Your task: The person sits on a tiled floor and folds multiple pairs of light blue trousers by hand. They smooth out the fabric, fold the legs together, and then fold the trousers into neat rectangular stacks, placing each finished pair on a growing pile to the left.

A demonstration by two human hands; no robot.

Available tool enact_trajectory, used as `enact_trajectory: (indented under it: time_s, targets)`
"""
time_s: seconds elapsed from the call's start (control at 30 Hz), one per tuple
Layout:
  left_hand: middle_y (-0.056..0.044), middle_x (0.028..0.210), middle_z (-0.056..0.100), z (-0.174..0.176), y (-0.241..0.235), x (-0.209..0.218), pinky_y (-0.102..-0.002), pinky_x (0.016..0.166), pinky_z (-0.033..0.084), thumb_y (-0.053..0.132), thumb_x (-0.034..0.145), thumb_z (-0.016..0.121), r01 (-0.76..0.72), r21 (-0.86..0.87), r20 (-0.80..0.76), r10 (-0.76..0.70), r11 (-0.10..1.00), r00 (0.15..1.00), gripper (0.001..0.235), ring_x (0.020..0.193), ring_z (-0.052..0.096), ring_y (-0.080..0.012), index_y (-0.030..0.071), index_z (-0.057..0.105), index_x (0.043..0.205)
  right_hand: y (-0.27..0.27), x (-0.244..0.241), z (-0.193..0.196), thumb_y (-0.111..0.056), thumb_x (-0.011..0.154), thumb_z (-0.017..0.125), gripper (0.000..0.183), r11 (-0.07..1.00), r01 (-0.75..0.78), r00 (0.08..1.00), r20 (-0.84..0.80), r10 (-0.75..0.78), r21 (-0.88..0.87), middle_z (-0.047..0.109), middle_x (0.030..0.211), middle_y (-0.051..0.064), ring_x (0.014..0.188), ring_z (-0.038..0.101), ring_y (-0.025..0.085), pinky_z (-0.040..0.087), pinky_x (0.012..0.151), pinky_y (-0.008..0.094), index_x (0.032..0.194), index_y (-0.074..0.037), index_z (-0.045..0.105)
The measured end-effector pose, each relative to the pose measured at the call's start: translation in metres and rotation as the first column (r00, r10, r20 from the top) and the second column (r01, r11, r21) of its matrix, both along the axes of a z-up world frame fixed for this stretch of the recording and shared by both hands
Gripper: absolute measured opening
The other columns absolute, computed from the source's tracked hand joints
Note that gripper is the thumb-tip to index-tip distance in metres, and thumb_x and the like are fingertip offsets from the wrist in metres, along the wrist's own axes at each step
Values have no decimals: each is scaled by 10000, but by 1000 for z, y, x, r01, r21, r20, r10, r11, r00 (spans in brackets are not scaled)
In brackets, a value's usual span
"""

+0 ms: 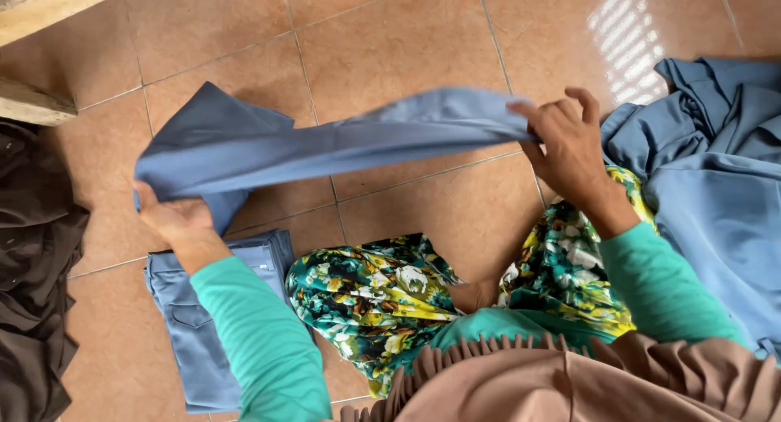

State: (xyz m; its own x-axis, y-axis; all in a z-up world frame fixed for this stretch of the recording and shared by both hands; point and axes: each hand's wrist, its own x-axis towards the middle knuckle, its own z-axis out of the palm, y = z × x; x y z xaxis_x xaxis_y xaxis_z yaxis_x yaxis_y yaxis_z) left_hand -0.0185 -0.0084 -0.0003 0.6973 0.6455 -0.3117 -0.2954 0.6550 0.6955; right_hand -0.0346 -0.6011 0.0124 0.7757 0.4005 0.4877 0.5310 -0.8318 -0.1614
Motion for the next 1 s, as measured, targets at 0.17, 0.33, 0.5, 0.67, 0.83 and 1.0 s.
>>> enact_trajectory:
  time_s: [0.17, 0.33, 0.5, 0.67, 0.83, 1.0]
  targets:
    - [-258, 1606, 312, -197, 80, -57, -614, 1206, 309, 413, 1024, 660, -128, 76, -311, 146, 989, 939, 729, 1497, 354, -396, 52, 330, 1565, -11, -29, -112, -138, 948, 689, 153, 999, 14, 992, 128, -8, -52, 560, 889, -20, 935, 567, 189, 392, 1112, 477, 977, -274, 755]
    - [-387, 1504, 295, -301, 109, -74, -669, 1097, 384, 342, 1057, 538, -96, 86, -637, 129, 992, 760, 714, 1430, 311, -555, -21, 196, 1568, -33, -64, -212, -116, 794, 673, 369, 955, 140, 922, -318, -222, -260, 584, 1289, -10, 1331, 481, 248, 379, 1084, 510, 1094, -316, 750]
    - [-415, 1561, 193, -246, -22, -51, -725, 1170, 150, 185, 957, 795, 4, 562, -558, 375, 827, 741, 917, 1460, 194, -607, -15, 138, 1564, -4, -41, -232, -77, 1038, 548, 379, 716, 659, 701, -534, -472, 232, 579, 1115, 368, 1066, 585, 510, 474, 849, 556, 1385, 50, 633]
    - [-295, 1507, 412, -203, -171, -46, -570, 1225, 274, 153, 970, 708, 469, 866, -496, 423, 175, 758, 600, 1466, 331, -450, 27, 360, 1442, -37, -18, -277, -412, 970, 697, 613, 726, 688, 452, -773, -446, -16, 571, 1263, 191, 1211, 537, 439, 518, 905, 657, 1494, -136, 537]
    - [-61, 1266, 619, -231, -244, -72, -435, 991, 551, 131, 954, 663, 752, 655, -748, 70, -82, 659, 374, 1238, 617, -306, 238, 637, 1311, -6, -7, -265, -414, 943, 742, 755, 615, 780, 263, -833, -487, -113, 512, 1337, 132, 1291, 511, 368, 502, 946, 646, 1558, -221, 350]
    - [-193, 1658, 192, -223, -264, -100, -515, 1121, 475, 143, 939, 676, 923, 347, -933, 32, -168, 357, 695, 1485, 316, -432, 213, 402, 1573, -13, 2, -307, -349, 795, 836, 446, 498, 862, 225, -808, -544, -96, 492, 1210, 32, 1177, 554, 325, 531, 892, 535, 1137, -282, 558]
